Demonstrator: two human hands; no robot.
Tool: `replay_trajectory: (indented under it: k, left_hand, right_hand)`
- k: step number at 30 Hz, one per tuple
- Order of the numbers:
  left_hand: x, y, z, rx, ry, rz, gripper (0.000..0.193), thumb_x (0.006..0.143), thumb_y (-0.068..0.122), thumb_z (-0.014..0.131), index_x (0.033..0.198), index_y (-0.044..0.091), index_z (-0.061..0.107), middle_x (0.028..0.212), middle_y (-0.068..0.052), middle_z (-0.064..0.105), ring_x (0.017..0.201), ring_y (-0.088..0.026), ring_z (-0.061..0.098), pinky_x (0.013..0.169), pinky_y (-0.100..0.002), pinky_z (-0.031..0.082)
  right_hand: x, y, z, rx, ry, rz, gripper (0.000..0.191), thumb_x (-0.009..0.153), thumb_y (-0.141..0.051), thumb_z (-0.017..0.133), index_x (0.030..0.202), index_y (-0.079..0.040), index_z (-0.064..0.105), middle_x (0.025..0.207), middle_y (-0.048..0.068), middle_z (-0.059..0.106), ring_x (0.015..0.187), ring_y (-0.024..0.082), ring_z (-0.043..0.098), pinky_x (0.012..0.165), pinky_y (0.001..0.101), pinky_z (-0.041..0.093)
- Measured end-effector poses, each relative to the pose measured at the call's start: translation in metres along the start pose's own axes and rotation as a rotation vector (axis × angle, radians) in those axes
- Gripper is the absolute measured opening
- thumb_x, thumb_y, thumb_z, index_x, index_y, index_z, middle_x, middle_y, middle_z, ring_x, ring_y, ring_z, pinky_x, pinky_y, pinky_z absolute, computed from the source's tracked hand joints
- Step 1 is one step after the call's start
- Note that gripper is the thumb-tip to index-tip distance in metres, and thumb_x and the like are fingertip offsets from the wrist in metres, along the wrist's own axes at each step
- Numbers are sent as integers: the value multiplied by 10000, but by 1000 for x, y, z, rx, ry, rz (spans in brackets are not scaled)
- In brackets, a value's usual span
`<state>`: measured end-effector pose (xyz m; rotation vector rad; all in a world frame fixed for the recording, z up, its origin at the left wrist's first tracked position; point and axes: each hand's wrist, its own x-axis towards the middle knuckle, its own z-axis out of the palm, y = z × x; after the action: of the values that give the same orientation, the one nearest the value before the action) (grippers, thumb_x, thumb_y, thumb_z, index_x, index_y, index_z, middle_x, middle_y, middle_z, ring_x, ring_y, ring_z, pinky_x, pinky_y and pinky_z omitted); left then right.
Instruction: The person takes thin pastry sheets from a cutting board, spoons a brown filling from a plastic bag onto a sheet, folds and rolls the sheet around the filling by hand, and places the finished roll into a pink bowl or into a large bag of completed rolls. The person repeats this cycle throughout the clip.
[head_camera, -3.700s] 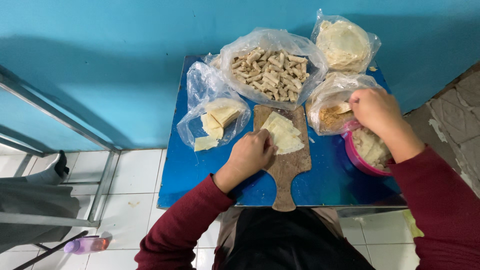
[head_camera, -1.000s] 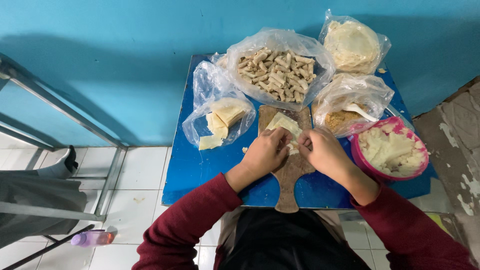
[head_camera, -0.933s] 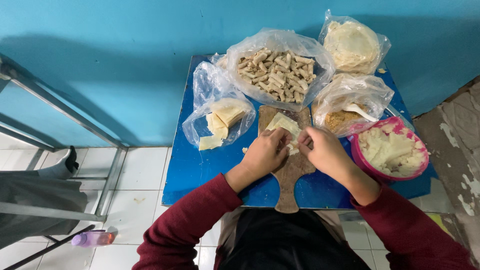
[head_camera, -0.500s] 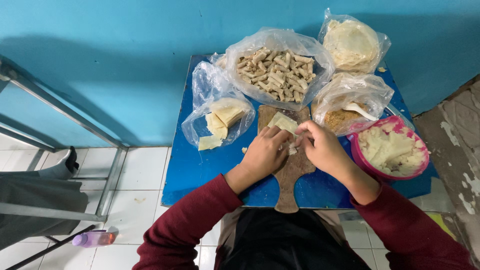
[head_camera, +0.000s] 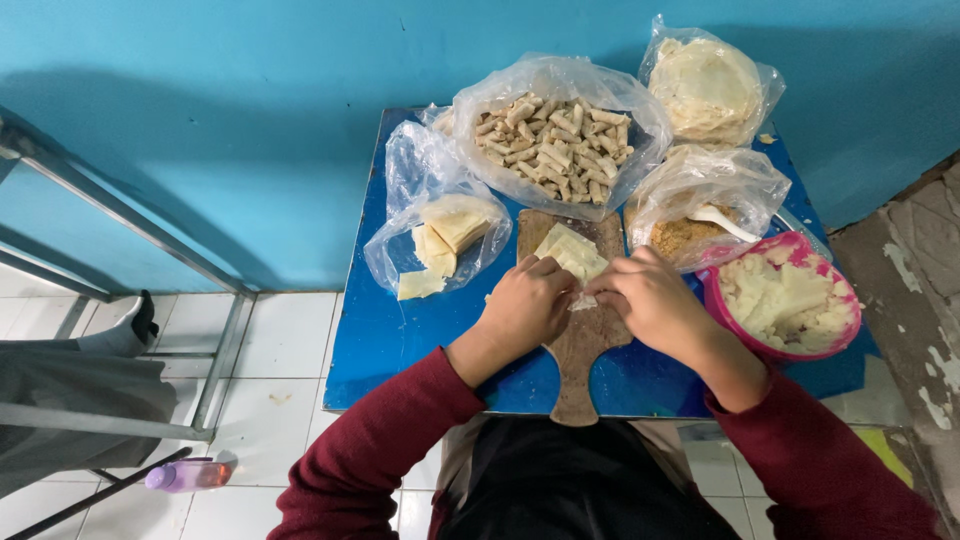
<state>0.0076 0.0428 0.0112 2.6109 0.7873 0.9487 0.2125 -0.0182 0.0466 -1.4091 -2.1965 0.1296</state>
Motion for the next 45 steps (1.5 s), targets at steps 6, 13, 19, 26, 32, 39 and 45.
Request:
replay_trajectory:
  k: [6, 13, 19, 26, 32, 39, 45]
  left_hand:
    - [-2, 3, -11, -21, -30, 49, 345, 770, 306, 783, 973, 35, 716, 885, -153, 655, 868, -378, 645, 750, -459, 528]
    - [0, 2, 1, 1, 23, 14, 155, 895, 169, 663, 964, 37, 706, 881, -151, 660, 863, -367, 659, 776, -446, 546]
    - [1, -4, 5, -82, 30, -67, 157, 920, 185, 629, 924, 45, 701, 874, -165, 684, 826, -375, 666, 771, -467, 546]
    - [6, -1, -2, -102, -19, -124, 205, 935, 242, 642, 920, 45, 698, 872, -180, 686, 802, -400, 660, 741, -479, 542]
    - [7, -1, -5, -127, -25, -46, 281, 819, 257, 714, 927, 2, 669, 845, -195, 672, 801, -403, 661, 711, -473, 527]
    - [8, -6, 1, -155, -25, -186, 166, 924, 197, 657, 962, 39, 687, 924, -183, 706, 843, -401, 676, 763, -472, 541]
    - [5, -11, 7, -119, 128, -82, 127, 851, 155, 679, 896, 40, 649, 864, -168, 675, 853, -397, 657, 769, -475, 526]
  right_hand:
    - [-1, 4, 4, -25, 2, 1, 122, 821, -170, 751, 907, -94, 792, 858, 55, 678, 876, 304, 578, 815, 420, 471]
    - [2, 11, 10, 31, -12, -36, 230, 804, -158, 746, 986, -20, 719, 908, 109, 662, 891, 325, 578, 822, 430, 470]
    - [9, 10, 17, -41, 4, -7, 108, 876, -118, 680, 901, -14, 682, 876, 124, 645, 891, 326, 578, 830, 437, 464]
    - [14, 12, 20, -51, 30, -24, 150, 896, -163, 676, 867, -16, 668, 832, 120, 638, 849, 329, 579, 791, 439, 464]
    - [13, 16, 20, -67, 5, -7, 188, 912, -197, 697, 854, -25, 651, 828, 114, 644, 842, 325, 583, 789, 440, 459]
    - [14, 13, 20, -30, 19, 5, 151, 876, -190, 723, 875, -44, 685, 834, 84, 666, 832, 310, 598, 792, 434, 462]
    - [14, 7, 19, -10, 102, -6, 143, 801, -163, 787, 861, -65, 703, 836, 85, 666, 841, 310, 608, 803, 425, 464]
